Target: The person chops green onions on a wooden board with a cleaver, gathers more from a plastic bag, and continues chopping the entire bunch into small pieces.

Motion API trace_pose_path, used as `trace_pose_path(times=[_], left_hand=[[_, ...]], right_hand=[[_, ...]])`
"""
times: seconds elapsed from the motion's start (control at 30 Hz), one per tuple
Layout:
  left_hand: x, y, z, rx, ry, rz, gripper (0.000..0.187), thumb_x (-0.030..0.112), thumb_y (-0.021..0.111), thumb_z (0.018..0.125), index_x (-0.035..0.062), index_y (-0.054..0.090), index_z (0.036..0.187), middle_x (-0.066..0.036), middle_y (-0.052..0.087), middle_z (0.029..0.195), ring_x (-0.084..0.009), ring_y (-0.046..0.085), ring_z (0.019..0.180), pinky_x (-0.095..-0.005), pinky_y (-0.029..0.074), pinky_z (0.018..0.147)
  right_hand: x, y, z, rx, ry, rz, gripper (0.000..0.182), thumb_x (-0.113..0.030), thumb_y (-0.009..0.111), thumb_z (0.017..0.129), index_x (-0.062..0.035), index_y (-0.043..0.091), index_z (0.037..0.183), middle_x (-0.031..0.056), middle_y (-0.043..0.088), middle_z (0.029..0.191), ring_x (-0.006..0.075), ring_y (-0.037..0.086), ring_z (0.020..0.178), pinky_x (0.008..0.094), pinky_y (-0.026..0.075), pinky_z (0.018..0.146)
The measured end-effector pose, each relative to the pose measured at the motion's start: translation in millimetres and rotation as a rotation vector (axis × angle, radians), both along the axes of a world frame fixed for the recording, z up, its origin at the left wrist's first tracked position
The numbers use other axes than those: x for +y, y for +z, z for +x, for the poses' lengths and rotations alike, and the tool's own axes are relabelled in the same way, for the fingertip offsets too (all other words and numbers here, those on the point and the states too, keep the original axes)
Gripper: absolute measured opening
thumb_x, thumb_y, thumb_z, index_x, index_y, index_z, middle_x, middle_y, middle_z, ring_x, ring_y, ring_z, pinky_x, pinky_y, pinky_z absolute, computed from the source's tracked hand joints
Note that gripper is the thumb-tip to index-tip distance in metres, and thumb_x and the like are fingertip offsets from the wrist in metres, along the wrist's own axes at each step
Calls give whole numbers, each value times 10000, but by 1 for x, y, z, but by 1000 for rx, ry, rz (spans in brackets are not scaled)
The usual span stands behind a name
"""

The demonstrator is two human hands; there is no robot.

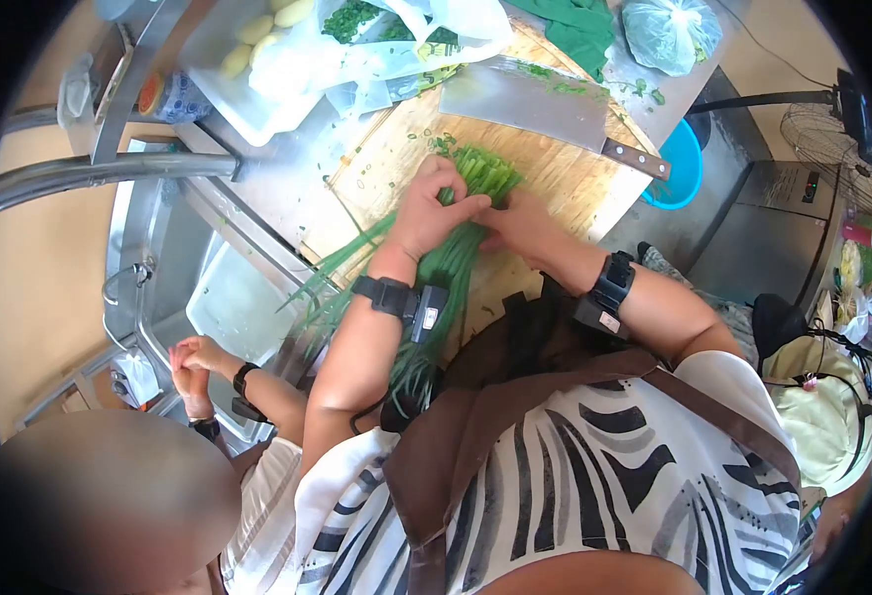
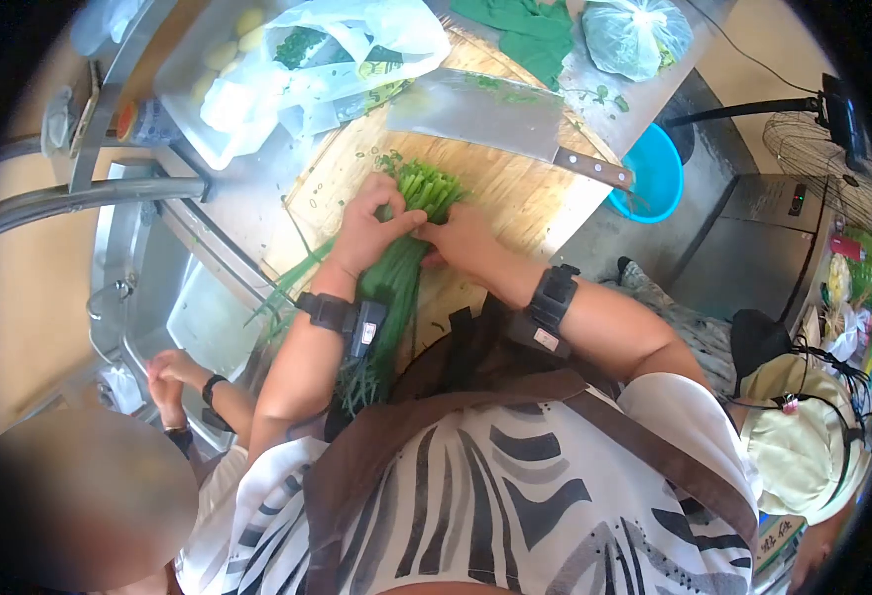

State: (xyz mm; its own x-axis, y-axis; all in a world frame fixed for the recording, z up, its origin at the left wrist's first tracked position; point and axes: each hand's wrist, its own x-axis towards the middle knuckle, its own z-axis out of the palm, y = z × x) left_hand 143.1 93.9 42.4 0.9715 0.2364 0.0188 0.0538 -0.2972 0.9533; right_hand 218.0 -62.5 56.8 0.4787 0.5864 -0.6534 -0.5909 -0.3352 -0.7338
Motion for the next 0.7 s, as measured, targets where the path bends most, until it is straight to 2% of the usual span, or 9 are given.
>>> trace_pose_path(times=[0.1, 0.2, 0.27, 0.37, 0.5, 0.57, 0.6, 0.67, 0.7], left_hand=[[-10, 1, 1, -11, 73, -11, 292, 72, 814, 678, 79, 523, 667, -32, 465, 870, -193, 494, 874, -294, 417, 783], [-22, 0, 0, -9, 170, 31, 305, 72, 820, 669, 73, 515, 646, -34, 463, 866, -196, 493, 860, -296, 418, 776], [-27, -3, 1, 2, 201, 38, 316, 79, 827, 660, 68, 513, 631, -40, 460, 865, -202, 490, 855, -300, 421, 772], [-32, -6, 3, -56, 220, 168, 323, 74, 831, 640, 69, 509, 619, -44, 444, 844, -217, 478, 837, -315, 423, 747], [-33, -6, 3, -31, 257, 117, 327, 73, 835, 632, 68, 508, 616, -51, 448, 849, -227, 480, 840, -323, 428, 748], [-33, -4, 4, -3, 268, 104, 326, 71, 834, 630, 68, 509, 615, -53, 449, 851, -228, 481, 842, -323, 429, 749], [-33, -5, 5, -8, 280, 100, 326, 68, 834, 629, 67, 508, 616, -54, 451, 853, -229, 482, 843, -324, 430, 750], [-35, -7, 5, -10, 290, 91, 327, 66, 834, 627, 67, 507, 616, -56, 452, 855, -230, 483, 844, -325, 432, 751], [-35, -5, 6, 0, 287, 90, 326, 61, 832, 624, 67, 506, 620, -56, 452, 855, -233, 483, 847, -327, 431, 756]], right_hand=[[6, -1, 3, -80, 30, -82, 298, -102, 691, 820, 92, 620, 1035, 160, 653, 951, 231, 677, 806, 338, 588, 563], [3, -1, 10, -213, 164, -141, 270, -174, 654, 845, 72, 653, 956, 184, 670, 868, 266, 684, 793, 386, 572, 596], [1, 3, 21, -541, 558, -370, 333, -283, 611, 864, 45, 666, 872, 209, 661, 786, 314, 676, 760, 440, 541, 648], [-4, 12, 32, -881, 850, -438, 397, -363, 571, 874, 21, 662, 828, 226, 651, 784, 350, 657, 747, 474, 509, 691], [-1, 7, 34, -881, 880, -368, 354, -298, 572, 891, 36, 648, 802, 192, 655, 746, 305, 668, 726, 432, 527, 642], [1, 7, 36, -173, 678, -241, 291, -200, 545, 913, 45, 635, 784, 141, 646, 704, 244, 669, 712, 370, 535, 593], [-1, 6, 33, -175, 683, -240, 291, -200, 545, 913, 45, 635, 784, 141, 646, 704, 244, 669, 712, 370, 535, 593], [-8, 1, 22, 244, 256, 90, 249, -123, 512, 923, 50, 620, 779, 93, 621, 689, 199, 657, 687, 322, 532, 555], [-8, -1, 22, 245, 256, 88, 249, -123, 512, 923, 50, 620, 779, 93, 621, 689, 199, 657, 687, 322, 532, 555]])
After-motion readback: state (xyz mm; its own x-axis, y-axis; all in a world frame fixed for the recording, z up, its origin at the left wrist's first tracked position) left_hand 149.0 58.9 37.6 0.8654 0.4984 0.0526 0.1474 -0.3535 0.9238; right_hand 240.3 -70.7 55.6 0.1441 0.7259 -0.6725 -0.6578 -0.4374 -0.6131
